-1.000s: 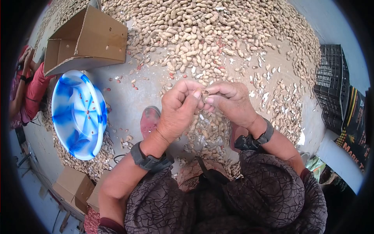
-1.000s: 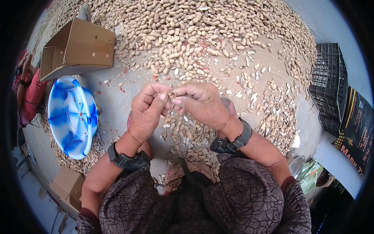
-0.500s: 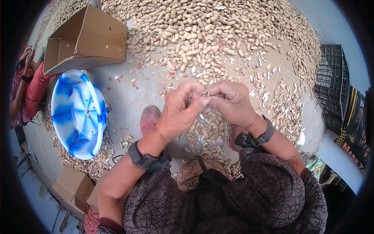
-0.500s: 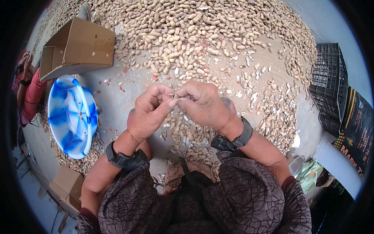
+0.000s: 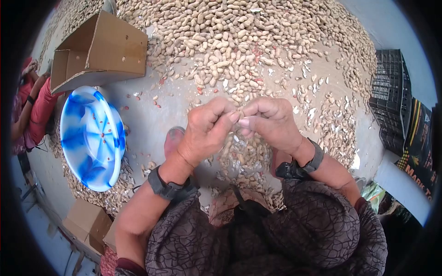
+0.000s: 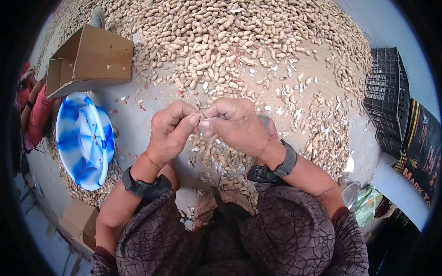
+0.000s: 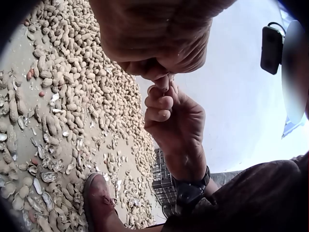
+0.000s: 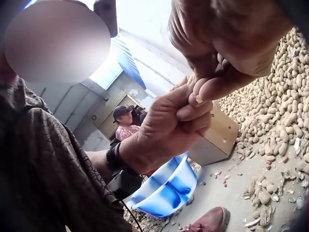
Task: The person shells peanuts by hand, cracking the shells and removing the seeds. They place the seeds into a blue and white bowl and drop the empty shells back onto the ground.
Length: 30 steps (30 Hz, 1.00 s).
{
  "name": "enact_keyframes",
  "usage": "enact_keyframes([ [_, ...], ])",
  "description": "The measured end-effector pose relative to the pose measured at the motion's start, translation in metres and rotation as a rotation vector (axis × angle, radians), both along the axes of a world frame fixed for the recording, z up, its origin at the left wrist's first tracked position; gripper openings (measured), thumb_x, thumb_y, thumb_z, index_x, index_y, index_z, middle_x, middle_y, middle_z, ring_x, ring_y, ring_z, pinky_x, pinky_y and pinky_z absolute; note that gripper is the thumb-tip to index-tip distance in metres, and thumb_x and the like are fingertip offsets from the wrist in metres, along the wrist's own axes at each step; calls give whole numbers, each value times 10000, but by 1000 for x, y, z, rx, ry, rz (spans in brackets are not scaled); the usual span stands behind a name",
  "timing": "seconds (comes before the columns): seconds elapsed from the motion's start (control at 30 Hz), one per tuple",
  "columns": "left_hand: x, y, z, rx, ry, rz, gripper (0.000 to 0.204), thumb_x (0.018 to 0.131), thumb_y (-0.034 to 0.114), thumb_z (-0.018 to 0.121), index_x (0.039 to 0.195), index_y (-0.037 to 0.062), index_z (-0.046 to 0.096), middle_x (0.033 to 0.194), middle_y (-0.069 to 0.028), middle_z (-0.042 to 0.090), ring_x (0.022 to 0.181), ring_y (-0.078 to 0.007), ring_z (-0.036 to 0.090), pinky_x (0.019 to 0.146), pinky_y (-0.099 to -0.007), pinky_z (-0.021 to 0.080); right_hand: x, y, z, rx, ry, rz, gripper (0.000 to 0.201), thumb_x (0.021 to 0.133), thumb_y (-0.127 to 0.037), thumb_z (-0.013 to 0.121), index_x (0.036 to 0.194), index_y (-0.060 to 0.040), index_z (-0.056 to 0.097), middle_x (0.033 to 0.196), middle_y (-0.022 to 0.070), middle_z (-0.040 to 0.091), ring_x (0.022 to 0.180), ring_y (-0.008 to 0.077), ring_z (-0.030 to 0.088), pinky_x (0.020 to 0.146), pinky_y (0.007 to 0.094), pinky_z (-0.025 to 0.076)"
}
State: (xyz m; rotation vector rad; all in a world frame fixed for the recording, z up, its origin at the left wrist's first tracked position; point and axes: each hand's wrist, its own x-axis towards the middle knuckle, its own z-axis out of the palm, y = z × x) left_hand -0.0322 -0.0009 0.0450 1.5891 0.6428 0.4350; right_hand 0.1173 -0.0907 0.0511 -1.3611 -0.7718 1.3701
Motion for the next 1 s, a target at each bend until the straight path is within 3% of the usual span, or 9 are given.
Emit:
enact_keyframes([
  [0.23, 5, 1, 9, -496, -37, 91, 74, 861, 86, 485, 850, 25, 525, 673, 7, 535, 631, -40, 490, 558, -184, 392, 12, 4, 0, -65, 292, 8, 82, 799, -57, 577, 825, 18, 560, 704, 83, 602, 624, 116, 595, 538, 221, 499],
  [0.47, 5, -1, 4, -566, -42, 91, 96, 870, 120, 485, 879, 33, 525, 686, 5, 539, 624, -35, 482, 548, -174, 376, 15, 3, -9, -41, 377, 25, 151, 808, -105, 575, 882, 26, 554, 718, 86, 599, 633, 130, 602, 557, 237, 505],
  [0.57, 5, -4, -6, -552, -86, 140, 123, 872, 169, 501, 892, 51, 530, 619, 15, 522, 482, -15, 370, 436, -154, 270, 19, 4, -16, -91, 411, 54, 177, 807, -129, 581, 894, 24, 559, 717, 79, 602, 630, 125, 599, 551, 235, 498],
  [0.63, 1, 3, -12, -658, 31, 21, 148, 873, 184, 503, 875, 44, 550, 608, 25, 504, 476, -13, 351, 433, -158, 264, 24, 4, -24, -141, 415, 96, 185, 807, -138, 584, 900, 20, 564, 719, 73, 604, 626, 120, 597, 545, 231, 492],
  [0.73, -17, 26, -29, -616, 322, -58, 175, 874, 198, 503, 841, 39, 568, 612, 29, 501, 484, -4, 350, 435, -155, 258, 34, 1, -43, -298, 289, 267, 159, 800, -157, 593, 842, -4, 596, 670, 46, 599, 626, 107, 593, 543, 219, 478],
  [0.8, -31, 39, -52, -609, 305, 17, 189, 875, 191, 495, 818, 28, 572, 615, 25, 509, 499, -23, 386, 454, -169, 302, 38, -2, -56, -483, 27, 704, 153, 786, -162, 618, 755, -12, 614, 636, 8, 587, 565, 95, 583, 517, 214, 477],
  [0.87, -44, 50, -79, -235, 366, 80, 175, 868, 167, 493, 838, 9, 563, 608, 22, 514, 521, -55, 428, 486, -201, 359, 34, -7, -65, -452, -74, 726, 203, 788, -177, 622, 675, -10, 606, 593, 5, 576, 541, 89, 564, 504, 213, 463],
  [0.93, -46, 53, -87, -208, 435, 76, 157, 859, 152, 499, 849, 7, 559, 611, 16, 516, 543, -69, 448, 512, -215, 379, 35, -5, -80, -275, -453, 650, 211, 799, -180, 612, 684, -5, 594, 612, 6, 579, 533, 76, 542, 491, 208, 444],
  [1.0, -45, 51, -92, -182, 500, 72, 142, 849, 137, 506, 859, 4, 555, 614, 9, 519, 566, -83, 467, 538, -228, 398, 35, -2, -81, -360, -318, 528, 205, 806, -173, 600, 688, -6, 586, 608, 4, 574, 532, 71, 533, 490, 206, 439],
])
